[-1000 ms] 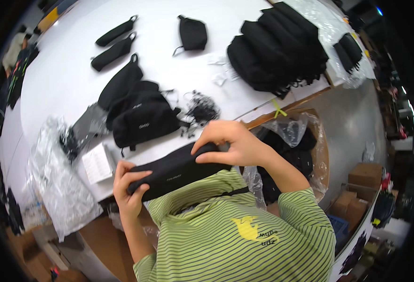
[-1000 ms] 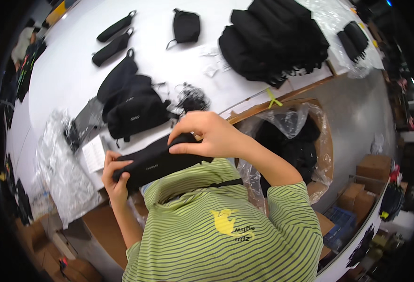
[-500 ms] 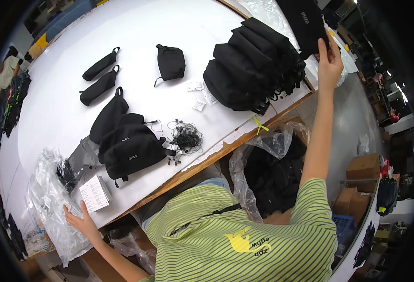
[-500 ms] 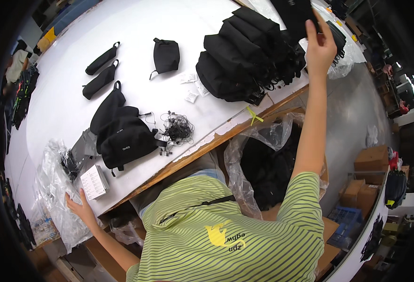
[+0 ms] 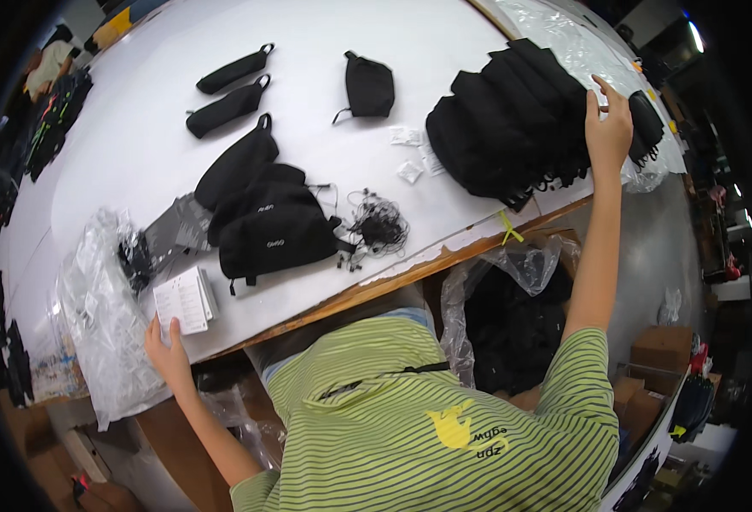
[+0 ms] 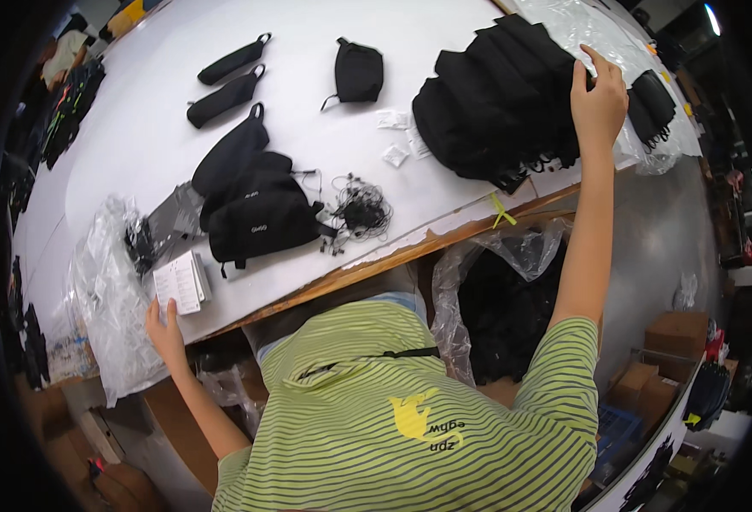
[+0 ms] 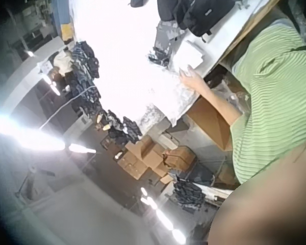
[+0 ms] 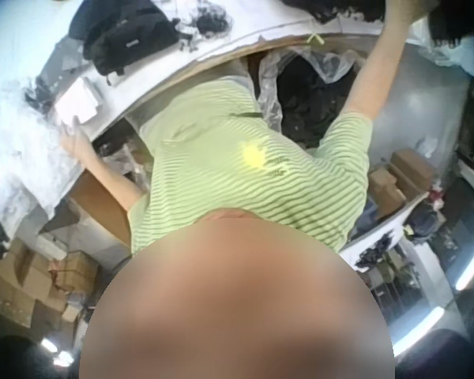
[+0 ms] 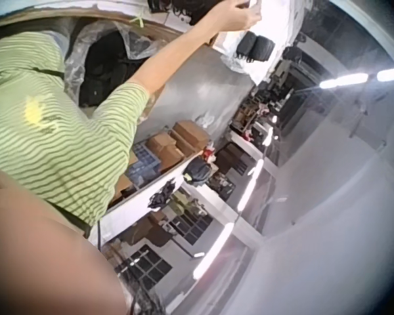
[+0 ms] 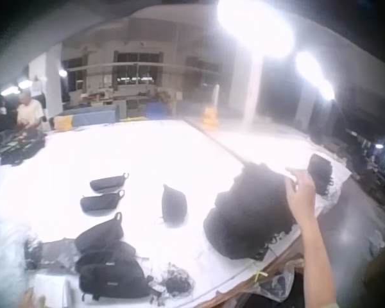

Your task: The recorder is placing various accessories like cleaning cloths, instructions, and small tags into black eyewear cases.

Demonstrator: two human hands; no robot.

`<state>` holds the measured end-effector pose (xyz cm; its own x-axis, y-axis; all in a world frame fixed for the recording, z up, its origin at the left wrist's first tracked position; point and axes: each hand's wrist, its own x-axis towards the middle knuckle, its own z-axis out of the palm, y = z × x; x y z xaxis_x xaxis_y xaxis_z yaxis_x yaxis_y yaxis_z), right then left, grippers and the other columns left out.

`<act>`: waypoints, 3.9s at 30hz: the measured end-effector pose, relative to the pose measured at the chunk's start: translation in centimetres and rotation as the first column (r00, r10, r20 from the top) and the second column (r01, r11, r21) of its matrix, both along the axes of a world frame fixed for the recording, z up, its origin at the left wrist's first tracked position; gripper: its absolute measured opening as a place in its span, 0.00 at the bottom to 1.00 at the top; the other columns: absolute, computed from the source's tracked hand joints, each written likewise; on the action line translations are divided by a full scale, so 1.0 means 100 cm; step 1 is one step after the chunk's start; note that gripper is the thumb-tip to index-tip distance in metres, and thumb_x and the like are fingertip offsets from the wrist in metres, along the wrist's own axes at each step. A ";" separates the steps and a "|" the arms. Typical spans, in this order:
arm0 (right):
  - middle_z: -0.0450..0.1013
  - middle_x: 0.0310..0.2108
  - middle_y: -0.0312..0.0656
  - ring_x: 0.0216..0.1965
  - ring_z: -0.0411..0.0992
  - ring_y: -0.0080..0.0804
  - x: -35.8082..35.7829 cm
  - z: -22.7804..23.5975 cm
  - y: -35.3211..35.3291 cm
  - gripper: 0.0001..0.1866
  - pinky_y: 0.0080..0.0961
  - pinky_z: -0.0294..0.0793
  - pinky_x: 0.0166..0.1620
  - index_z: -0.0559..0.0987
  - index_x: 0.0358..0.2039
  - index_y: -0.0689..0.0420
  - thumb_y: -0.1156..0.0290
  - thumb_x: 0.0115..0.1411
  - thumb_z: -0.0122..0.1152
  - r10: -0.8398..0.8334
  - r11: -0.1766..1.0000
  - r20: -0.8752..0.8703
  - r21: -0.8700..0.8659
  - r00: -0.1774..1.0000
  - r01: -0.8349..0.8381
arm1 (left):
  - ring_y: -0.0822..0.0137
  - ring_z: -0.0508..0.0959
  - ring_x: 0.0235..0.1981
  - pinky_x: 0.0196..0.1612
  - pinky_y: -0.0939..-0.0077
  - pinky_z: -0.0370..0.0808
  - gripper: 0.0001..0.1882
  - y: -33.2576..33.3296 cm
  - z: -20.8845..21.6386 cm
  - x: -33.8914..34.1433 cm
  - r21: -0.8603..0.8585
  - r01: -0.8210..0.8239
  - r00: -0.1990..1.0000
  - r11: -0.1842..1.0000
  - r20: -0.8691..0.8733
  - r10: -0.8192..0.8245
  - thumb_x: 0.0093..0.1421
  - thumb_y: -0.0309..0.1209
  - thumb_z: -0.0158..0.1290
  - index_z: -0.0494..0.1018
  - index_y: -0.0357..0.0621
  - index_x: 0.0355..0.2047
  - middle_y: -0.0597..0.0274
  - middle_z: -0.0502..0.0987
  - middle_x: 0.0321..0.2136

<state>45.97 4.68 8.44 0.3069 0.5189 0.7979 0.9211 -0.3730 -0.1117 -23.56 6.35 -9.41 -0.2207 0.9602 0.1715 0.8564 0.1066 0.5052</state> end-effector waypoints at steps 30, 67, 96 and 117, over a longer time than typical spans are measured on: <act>0.71 0.25 0.40 0.34 0.70 0.38 -0.252 -0.173 0.059 0.03 0.31 0.70 0.37 0.79 0.22 0.55 0.71 0.45 0.62 0.499 0.436 -0.499 -0.562 0.709 -0.703 | 0.68 0.68 0.48 0.53 0.75 0.62 0.16 -0.046 0.057 0.058 0.173 -0.082 0.646 0.981 0.759 -0.079 0.59 0.20 0.49 0.63 0.33 0.48 0.54 0.70 0.46; 0.70 0.22 0.34 0.22 0.63 0.13 -0.195 -0.029 0.067 0.17 0.09 0.59 0.26 0.68 0.49 0.62 0.77 0.59 0.55 0.734 0.621 -0.591 0.386 0.333 -0.682 | 0.78 0.69 0.32 0.36 0.84 0.66 0.14 -0.034 0.038 0.157 0.081 0.450 0.077 0.889 0.989 -0.129 0.52 0.27 0.55 0.67 0.37 0.38 0.68 0.70 0.28; 0.70 0.21 0.37 0.18 0.65 0.20 -0.333 -0.107 -0.037 0.20 0.16 0.65 0.23 0.67 0.48 0.59 0.81 0.55 0.58 0.545 0.361 -0.835 0.316 -0.077 -0.877 | 0.75 0.68 0.21 0.21 0.84 0.62 0.09 -0.055 0.082 0.205 0.347 0.390 0.723 0.853 0.459 -0.517 0.47 0.18 0.60 0.75 0.41 0.29 0.65 0.71 0.23; 0.70 0.20 0.31 0.19 0.64 0.13 -0.293 -0.112 -0.069 0.06 0.12 0.60 0.22 0.75 0.34 0.61 0.72 0.60 0.59 0.000 0.398 -0.824 0.520 -0.567 -0.756 | 0.82 0.70 0.30 0.35 0.87 0.69 0.05 -0.059 0.064 0.212 0.027 0.708 0.124 0.705 0.979 -0.163 0.60 0.26 0.53 0.70 0.37 0.32 0.70 0.71 0.28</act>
<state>16.71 -2.18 -2.80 -0.3046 0.9384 -0.1631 -0.2767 -0.2510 -0.9276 -2.36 0.47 -3.01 0.5335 0.8315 -0.1550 -0.1691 0.2845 0.9437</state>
